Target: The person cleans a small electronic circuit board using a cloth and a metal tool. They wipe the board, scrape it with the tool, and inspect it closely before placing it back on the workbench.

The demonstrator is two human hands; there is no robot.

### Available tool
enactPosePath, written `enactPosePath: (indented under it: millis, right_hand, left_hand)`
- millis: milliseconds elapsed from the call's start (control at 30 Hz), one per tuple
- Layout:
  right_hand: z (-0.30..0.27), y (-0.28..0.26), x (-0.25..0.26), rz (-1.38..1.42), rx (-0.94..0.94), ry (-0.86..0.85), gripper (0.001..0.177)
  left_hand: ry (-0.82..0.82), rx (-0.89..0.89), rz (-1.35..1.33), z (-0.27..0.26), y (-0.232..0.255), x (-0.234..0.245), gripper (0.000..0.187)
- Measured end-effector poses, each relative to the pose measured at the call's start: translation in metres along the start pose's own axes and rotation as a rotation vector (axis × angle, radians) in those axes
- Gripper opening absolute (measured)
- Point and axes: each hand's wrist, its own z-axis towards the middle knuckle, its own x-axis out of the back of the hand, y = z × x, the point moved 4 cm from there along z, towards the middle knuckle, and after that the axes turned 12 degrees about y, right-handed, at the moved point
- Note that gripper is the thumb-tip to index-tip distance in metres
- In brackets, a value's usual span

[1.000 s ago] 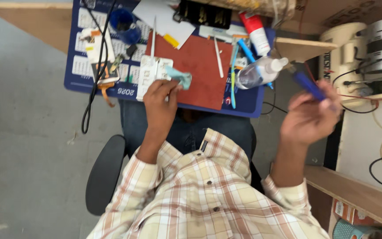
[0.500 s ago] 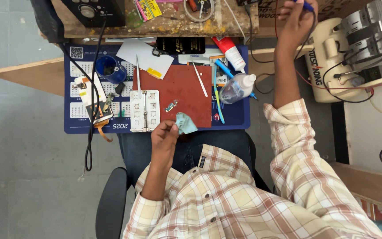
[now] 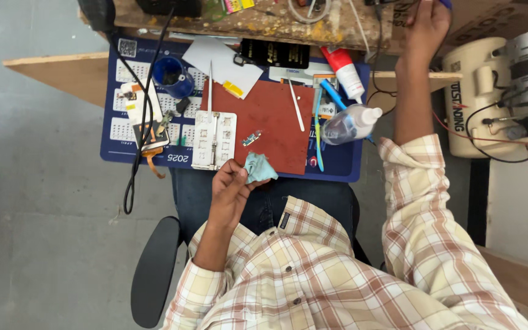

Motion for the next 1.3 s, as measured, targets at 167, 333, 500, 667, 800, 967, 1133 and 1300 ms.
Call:
enactPosePath:
  millis: [167,333,500,667,800,967,1133,1300]
  right_hand:
    - [-0.049,-0.056,0.011,-0.038,-0.567,-0.101,0.012]
    - [-0.099,-0.139,0.025,-0.251,-0.340,-0.105,0.028]
    - [-0.246,-0.208,0.020,-0.025,0.306,0.409,0.029]
    - [-0.392,-0.207,-0.077,-0.811,0.700,-0.606,0.034]
    - [-0.405,-0.209,-0.079,-0.577,0.688,-0.486,0.021]
    - [-0.415,-0.202,-0.063,-0.490,0.587,-0.408,0.015]
    - [-0.412,-0.191,-0.048,-0.535,0.371,-0.293,0.030]
    - [-0.367,-0.193,-0.036,0.182,-0.274,-0.260,0.063]
  left_hand:
    - [-0.064,-0.018,-0.083,0.000,-0.003,-0.001,0.013]
    - [-0.124,0.001,-0.050,0.007,-0.003,-0.010,0.025]
    - [-0.087,-0.036,0.110,0.003,-0.002,-0.031,0.050]
    - [-0.130,-0.003,0.219,-0.024,-0.028,-0.043,0.044]
    - [-0.018,0.105,0.274,-0.036,-0.034,-0.028,0.032]
    - [0.017,0.078,0.394,-0.039,-0.029,-0.025,0.023]
    - [0.061,0.108,0.272,-0.038,-0.038,-0.022,0.022]
    - [0.187,-0.102,0.417,-0.017,-0.039,-0.017,0.027]
